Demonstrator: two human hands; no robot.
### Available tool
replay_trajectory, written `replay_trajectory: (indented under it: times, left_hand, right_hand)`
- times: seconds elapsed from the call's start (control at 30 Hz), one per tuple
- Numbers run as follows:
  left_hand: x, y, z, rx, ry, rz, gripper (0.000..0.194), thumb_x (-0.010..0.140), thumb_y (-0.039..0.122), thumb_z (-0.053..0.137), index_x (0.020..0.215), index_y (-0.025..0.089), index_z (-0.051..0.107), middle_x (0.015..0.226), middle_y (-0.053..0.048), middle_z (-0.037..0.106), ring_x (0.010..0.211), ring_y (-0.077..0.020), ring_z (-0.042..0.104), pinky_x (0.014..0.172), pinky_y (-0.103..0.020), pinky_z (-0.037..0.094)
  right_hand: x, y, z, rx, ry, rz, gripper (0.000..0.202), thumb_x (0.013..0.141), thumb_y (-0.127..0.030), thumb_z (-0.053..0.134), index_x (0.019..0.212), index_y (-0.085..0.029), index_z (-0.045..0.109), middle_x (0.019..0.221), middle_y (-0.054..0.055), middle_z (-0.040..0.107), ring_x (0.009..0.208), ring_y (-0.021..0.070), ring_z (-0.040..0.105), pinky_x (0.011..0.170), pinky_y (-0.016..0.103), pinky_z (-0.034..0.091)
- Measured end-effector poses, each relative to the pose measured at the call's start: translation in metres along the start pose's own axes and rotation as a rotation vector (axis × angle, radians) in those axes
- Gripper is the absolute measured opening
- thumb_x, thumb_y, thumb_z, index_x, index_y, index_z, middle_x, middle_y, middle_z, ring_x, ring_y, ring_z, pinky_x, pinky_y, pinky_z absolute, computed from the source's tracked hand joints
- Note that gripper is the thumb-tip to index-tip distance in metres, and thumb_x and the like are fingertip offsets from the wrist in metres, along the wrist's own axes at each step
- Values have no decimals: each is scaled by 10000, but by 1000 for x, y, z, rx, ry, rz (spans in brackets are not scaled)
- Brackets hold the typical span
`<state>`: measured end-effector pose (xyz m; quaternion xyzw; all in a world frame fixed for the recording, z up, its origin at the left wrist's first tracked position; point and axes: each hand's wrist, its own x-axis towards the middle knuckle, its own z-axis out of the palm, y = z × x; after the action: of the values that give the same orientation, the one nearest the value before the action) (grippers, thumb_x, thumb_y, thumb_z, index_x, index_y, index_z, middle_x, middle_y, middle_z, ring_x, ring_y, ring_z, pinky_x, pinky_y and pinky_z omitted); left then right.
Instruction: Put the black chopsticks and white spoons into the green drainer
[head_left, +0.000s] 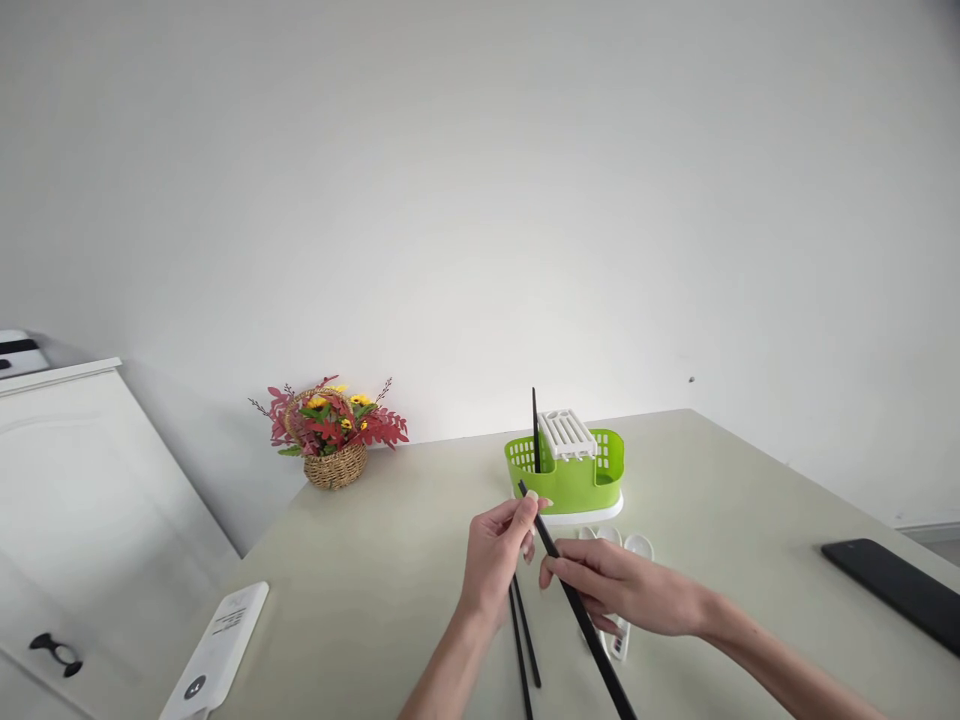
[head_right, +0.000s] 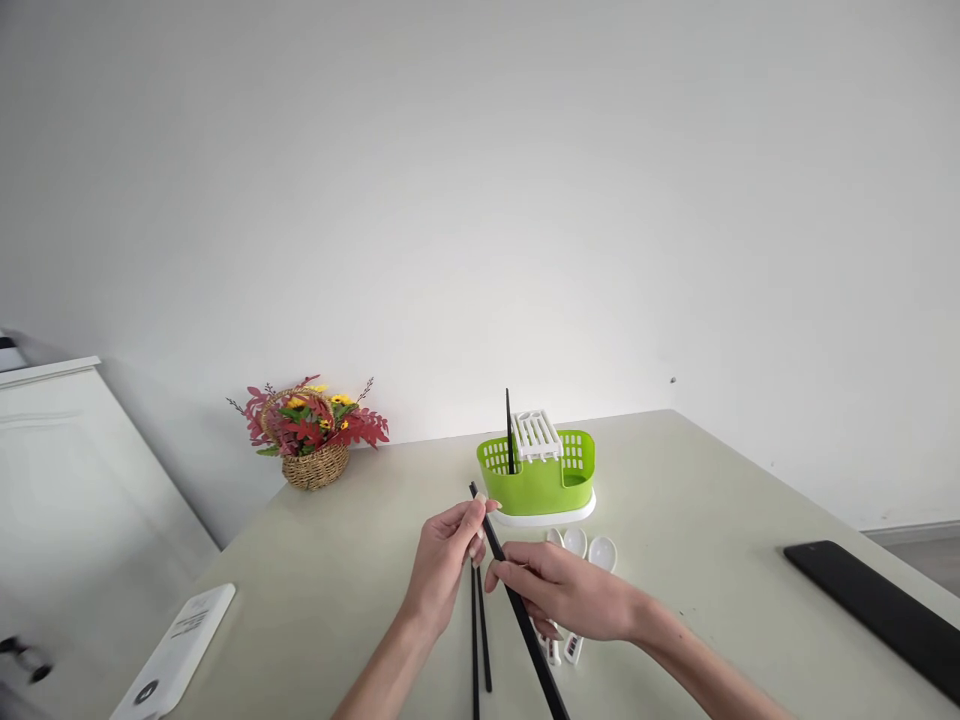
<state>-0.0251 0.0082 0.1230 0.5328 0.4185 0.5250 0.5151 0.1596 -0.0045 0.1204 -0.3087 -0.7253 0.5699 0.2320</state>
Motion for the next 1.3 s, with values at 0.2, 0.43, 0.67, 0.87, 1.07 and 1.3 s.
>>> replay_trajectory:
  times: [0.2,0.43,0.67,0.87,1.07,1.3]
  left_hand:
    - [2,17,1,138,-41,49,416,869,572,699,814,172,799,604,21,551,617,-110,522,629,-228,456]
    - [26,52,0,129,-159,77,419,881,532,705,936,127,798,851,-90,776,702,-189,730,757,-342,624]
    - [119,130,-13,158,135,498,523,784,607,767,979,122,784,958,-106,794,752,-203,778,763,-337,658]
    - [188,104,-10,424,152,589,511,813,628,719,952,143,798,937,-89,807,748,-199,779,713,-292,662]
    - [218,37,-15,656,46,452,485,843,645,671,890,185,817,860,-64,811,647,-186,759,626,-276,647]
    - [234,9,-11,655,22,403,493,872,654,627,871,197,812,850,-61,808,657,-197,758,627,-277,624]
  right_hand:
    - [-9,-10,-5,-101,6,53,467,1033,-580,345,1005,-199,615,607,-73,455,584,107,504,592,246,435]
    - [-11,-14,-20,-254,152,16,357,1007,-545,444,908,-231,583,722,-55,414,658,116,391,613,250,378]
    - [-42,62,-56,-113,254,-1,586,990,-537,496,1529,-364,340,801,-49,411,726,151,424,726,317,443]
    - [-76,124,-70,66,689,201,654,922,-662,504,1452,-280,485,721,-62,389,632,142,397,621,298,383]
    - [-74,144,-53,108,830,267,616,893,-696,507,1315,-251,566,694,-67,394,590,126,370,565,267,347]
    - [-69,158,-49,67,825,256,519,871,-681,546,1188,-274,604,747,-41,453,715,179,495,664,287,414]
